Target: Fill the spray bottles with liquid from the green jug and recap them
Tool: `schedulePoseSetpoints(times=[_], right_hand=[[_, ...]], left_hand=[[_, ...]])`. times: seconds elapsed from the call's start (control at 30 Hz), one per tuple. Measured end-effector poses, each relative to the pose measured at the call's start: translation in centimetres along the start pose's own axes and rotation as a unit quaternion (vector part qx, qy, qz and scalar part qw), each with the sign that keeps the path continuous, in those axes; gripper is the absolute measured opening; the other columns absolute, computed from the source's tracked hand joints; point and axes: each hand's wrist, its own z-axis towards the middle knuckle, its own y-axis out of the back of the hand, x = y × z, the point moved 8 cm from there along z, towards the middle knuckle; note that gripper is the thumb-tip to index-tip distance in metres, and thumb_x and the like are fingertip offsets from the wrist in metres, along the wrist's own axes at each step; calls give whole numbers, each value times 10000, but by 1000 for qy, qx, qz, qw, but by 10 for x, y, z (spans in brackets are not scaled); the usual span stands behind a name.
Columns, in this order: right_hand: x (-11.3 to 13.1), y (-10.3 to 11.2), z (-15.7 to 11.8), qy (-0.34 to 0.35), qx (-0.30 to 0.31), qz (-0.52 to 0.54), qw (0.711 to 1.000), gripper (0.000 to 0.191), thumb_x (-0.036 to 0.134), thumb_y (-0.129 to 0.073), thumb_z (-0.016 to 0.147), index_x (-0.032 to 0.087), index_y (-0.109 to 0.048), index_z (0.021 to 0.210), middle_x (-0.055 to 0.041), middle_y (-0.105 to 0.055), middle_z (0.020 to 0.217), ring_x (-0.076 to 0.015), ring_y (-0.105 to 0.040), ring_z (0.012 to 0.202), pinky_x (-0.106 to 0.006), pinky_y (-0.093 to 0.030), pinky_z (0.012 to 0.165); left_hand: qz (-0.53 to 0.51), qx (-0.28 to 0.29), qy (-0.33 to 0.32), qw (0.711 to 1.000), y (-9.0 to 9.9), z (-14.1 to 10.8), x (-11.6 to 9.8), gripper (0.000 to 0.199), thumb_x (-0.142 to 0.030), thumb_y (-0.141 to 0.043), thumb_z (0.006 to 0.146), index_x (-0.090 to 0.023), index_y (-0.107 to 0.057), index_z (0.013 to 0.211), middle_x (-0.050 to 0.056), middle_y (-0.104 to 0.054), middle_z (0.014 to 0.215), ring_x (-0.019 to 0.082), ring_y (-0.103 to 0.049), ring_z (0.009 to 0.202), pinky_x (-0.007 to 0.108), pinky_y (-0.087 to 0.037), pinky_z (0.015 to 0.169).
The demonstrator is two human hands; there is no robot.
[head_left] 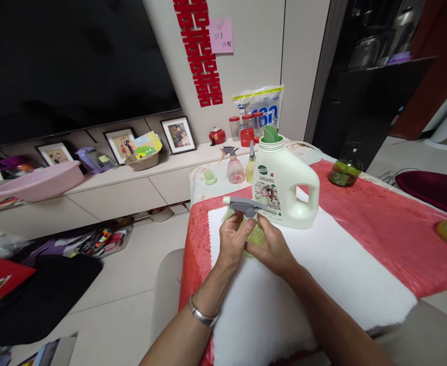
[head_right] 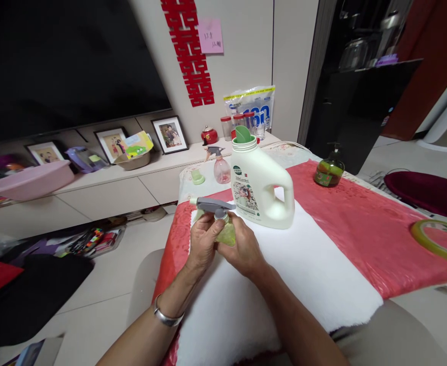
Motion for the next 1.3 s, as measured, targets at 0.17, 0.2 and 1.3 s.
schedulePoseSetpoints(times=[0.17,0.2,1.3], right_hand=[[1,-1,0,7,5,2,1000,612,264,-683,780,201,-467,1349,-117,-601,1330,-264,-561,1248,-427,-427,1073],[0,-1,0,7,7,2,1000,615,266,-681,781,197,-467,1353,-121,-601,1331,-268,-561,1247,-434,-427,1072],[-3,20,-11,75,-140,165,973,271,256,-610,904,276,-722,1149,-70,-667,1260,-239,-606,1219,-465,-475,1080]], left_hand=[[28,-43,-18,999,6,-2,-1,380,-459,-811,718,-198,-675,960,36,-740,928,191,-688,865,322,-529,816],[35,-46,-19,998,6,-2,-2,380,-466,-809,719,-197,-675,950,33,-736,915,185,-683,848,315,-528,801],[121,-35,-99,987,-6,-14,-8,343,-463,-692,858,-220,-602,1083,48,-626,1045,205,-590,1009,329,-459,934]])
